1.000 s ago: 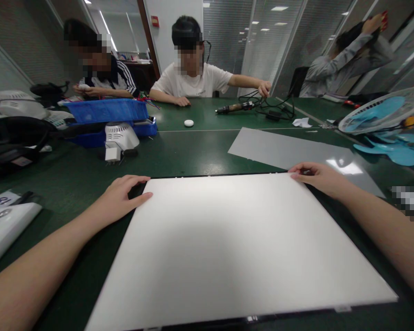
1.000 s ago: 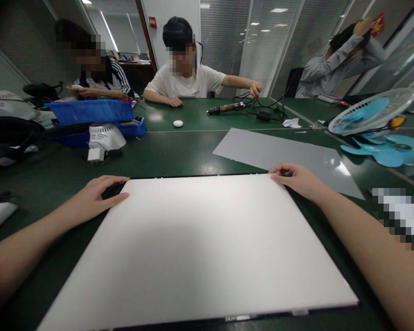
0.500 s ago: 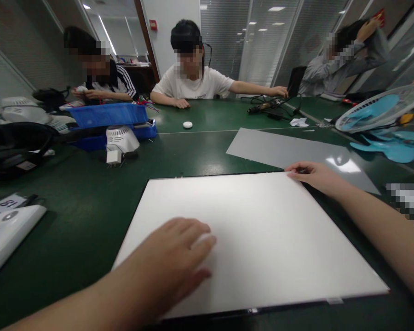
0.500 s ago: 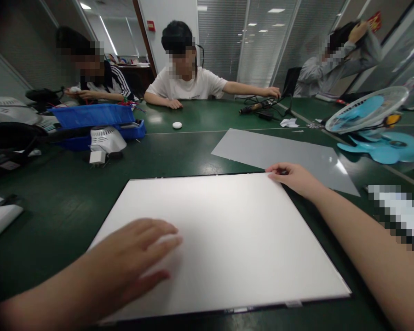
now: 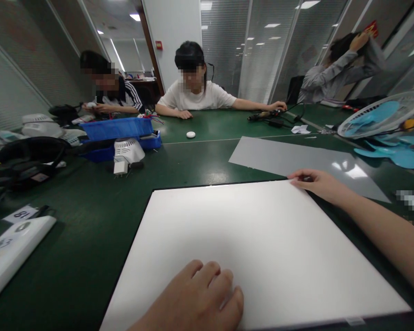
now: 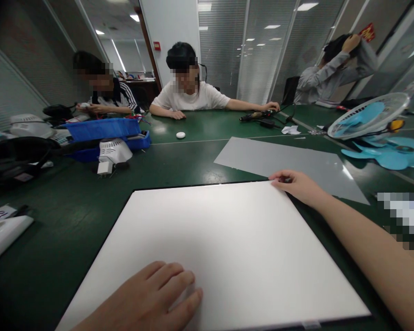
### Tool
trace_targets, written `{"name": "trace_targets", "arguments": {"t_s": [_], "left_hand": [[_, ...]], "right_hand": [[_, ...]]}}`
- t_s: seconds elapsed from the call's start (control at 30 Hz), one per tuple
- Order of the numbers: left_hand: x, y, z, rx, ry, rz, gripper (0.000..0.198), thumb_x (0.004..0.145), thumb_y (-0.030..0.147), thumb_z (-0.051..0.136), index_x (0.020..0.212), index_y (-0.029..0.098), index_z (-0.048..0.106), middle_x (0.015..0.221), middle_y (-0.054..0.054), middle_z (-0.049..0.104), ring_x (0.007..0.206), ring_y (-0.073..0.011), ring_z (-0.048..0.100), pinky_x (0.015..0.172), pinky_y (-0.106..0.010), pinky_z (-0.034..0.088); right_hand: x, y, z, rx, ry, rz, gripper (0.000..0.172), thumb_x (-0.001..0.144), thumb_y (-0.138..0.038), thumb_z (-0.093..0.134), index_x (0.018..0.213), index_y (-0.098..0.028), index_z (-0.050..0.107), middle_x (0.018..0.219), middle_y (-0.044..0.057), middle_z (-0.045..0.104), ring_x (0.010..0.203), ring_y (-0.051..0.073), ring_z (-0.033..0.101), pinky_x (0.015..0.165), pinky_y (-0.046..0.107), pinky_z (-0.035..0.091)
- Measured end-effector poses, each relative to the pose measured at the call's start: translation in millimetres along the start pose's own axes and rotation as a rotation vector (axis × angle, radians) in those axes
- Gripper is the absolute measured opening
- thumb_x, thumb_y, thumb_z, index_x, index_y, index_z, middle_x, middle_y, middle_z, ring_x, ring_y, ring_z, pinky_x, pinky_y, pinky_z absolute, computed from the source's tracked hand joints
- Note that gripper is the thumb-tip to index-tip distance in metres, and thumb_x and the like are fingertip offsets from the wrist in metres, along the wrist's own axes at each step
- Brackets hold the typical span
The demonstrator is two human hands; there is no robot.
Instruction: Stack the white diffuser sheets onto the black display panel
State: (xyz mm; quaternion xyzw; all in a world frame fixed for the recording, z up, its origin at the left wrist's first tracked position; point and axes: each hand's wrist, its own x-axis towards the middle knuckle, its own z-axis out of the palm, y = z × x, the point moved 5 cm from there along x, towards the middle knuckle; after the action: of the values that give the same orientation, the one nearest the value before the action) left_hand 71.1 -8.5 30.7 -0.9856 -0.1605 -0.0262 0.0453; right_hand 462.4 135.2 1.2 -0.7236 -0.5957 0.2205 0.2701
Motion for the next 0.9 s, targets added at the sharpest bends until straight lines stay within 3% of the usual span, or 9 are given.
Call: {"name": "trace_targets", "arguments": {"t_s": [0.3, 0.47, 0.7, 0.9], "left_hand": [[-0.8, -6.6, -8.2, -0.029, 0.038, 0.046, 0.026, 0.099, 0.039, 0.059, 0.117, 0.020, 0.061, 0.112, -0.005, 0.071, 0.091, -0.0209, 0.066, 0.075, -0.036, 0.048], [-1.0, -3.5, -6.1, -0.043, 0.043, 0.041, 0.020, 0.099, 0.032, 0.058, 0.116, 0.021, 0.062, 0.109, -0.004, 0.072, 0.092, -0.0199, 0.066, 0.076, -0.035, 0.049], [-3.5, -0.7, -6.3, -0.041, 0.083, 0.053, 0.020, 0.098, 0.027, 0.059, 0.116, 0.021, 0.064, 0.113, -0.006, 0.072, 0.099, -0.0216, 0.066, 0.085, -0.035, 0.049], [-0.9, 1.2, -8.8, -0.081, 0.034, 0.027, 0.019, 0.100, 0.024, 0.053, 0.115, 0.020, 0.064, 0.115, -0.006, 0.071, 0.104, -0.0226, 0.065, 0.088, -0.035, 0.051]], "right_hand": [[-2.0, -4.7, -2.5, -0.118, 0.014, 0.035, 0.059, 0.073, -0.069, 0.065, 0.104, -0.020, 0.076, 0.086, 0.007, 0.067, 0.072, 0.020, 0.055, 0.069, 0.035, 0.042], [0.4, -6.9, -3.6, -0.162, 0.009, -0.054, 0.050, 0.079, -0.062, 0.063, 0.102, -0.021, 0.077, 0.103, 0.008, 0.069, 0.079, 0.020, 0.055, 0.075, 0.036, 0.043], [4.2, -3.3, -2.7, -0.171, 0.027, -0.192, 0.043, 0.082, -0.062, 0.060, 0.096, -0.025, 0.078, 0.103, 0.007, 0.069, 0.089, 0.023, 0.060, 0.080, 0.038, 0.048], [4.0, -3.6, -2.8, -0.171, 0.030, -0.251, 0.038, 0.083, -0.057, 0.060, 0.094, -0.025, 0.077, 0.105, 0.007, 0.069, 0.094, 0.024, 0.061, 0.081, 0.038, 0.049]]}}
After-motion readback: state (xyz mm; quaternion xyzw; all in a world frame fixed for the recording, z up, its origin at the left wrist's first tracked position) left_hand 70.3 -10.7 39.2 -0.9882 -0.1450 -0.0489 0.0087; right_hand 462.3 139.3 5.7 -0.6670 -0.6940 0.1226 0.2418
